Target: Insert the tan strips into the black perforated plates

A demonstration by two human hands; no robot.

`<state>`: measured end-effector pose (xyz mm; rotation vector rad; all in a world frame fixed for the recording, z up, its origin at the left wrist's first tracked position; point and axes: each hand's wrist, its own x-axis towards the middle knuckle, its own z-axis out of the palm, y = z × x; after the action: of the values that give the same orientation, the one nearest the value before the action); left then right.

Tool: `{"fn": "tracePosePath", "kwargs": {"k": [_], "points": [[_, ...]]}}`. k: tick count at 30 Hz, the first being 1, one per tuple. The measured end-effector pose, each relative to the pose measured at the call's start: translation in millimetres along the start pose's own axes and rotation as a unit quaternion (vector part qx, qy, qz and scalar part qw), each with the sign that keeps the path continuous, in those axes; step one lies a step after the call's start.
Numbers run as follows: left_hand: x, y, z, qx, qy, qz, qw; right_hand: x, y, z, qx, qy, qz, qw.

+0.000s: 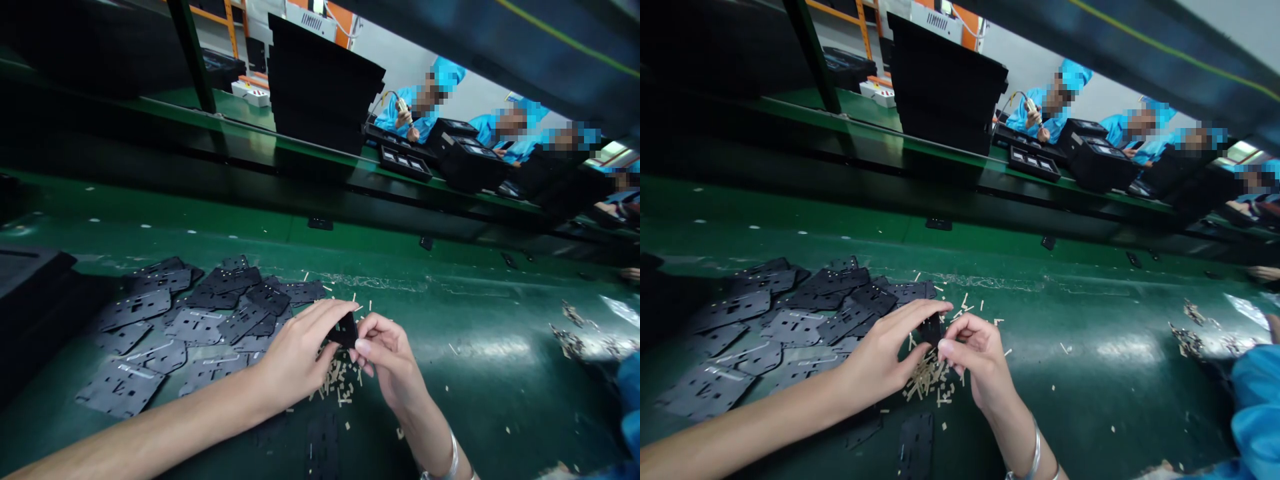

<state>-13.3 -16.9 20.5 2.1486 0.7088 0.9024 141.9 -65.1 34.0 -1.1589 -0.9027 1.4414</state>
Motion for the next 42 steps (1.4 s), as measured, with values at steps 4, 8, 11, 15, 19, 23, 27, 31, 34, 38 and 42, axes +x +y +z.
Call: {"fn": "tracePosePath", "kwargs": {"k": [4, 8, 11, 15, 19, 23, 27, 31, 34, 38, 42], "points": [[2.5, -8.7, 2.0, 0.053, -0.03, 0.033, 0.998, 4.7, 0.4, -3.2, -0.062, 0.017, 0.007, 0.998], [28.8, -44.0, -15.9, 0.224, -0.039, -0.065, 0.972, 9.8, 0.3, -6.0, -0.217, 0.107, -0.071, 0.968], [63.8, -84.4, -48.4, 0.35, -0.021, -0.169, 0.921, 10.3, -0.2, -8.6, -0.294, 0.124, -0.085, 0.944], [103.5, -124.8, -86.0, 0.412, 0.031, -0.244, 0.877, 11.0, 0.2, -17.1, -0.413, 0.162, -0.116, 0.889], [109.0, -127.3, -78.9, 0.386, 0.119, -0.197, 0.893, 16.9, 4.0, -26.2, -0.505, 0.183, -0.117, 0.836], [85.7, -100.2, -48.2, 0.221, 0.051, -0.076, 0.971, 22.7, 13.3, -25.7, -0.568, 0.14, -0.119, 0.803], [61.6, -70.4, -36.9, 0.082, 0.0, -0.092, 0.992, 25.5, 23.0, -19.4, -0.591, 0.096, -0.129, 0.79], [53.4, -56.5, -43.6, 0.043, 0.011, -0.138, 0.989, 32.1, 24.9, -8.5, -0.622, 0.068, -0.138, 0.768], [54.1, -54.4, -46.6, 0.043, 0.019, -0.146, 0.988, 45.1, 26.3, 7.1, -0.674, 0.068, -0.155, 0.719], [54.9, -52.4, -45.8, 0.049, 0.022, -0.138, 0.989, 66.5, 33.7, 26.2, -0.759, 0.078, -0.177, 0.621], [53.0, -49.2, -42.7, 0.026, 0.025, -0.138, 0.99, 69.7, 33.5, 20.8, -0.781, 0.08, -0.183, 0.592]]}}
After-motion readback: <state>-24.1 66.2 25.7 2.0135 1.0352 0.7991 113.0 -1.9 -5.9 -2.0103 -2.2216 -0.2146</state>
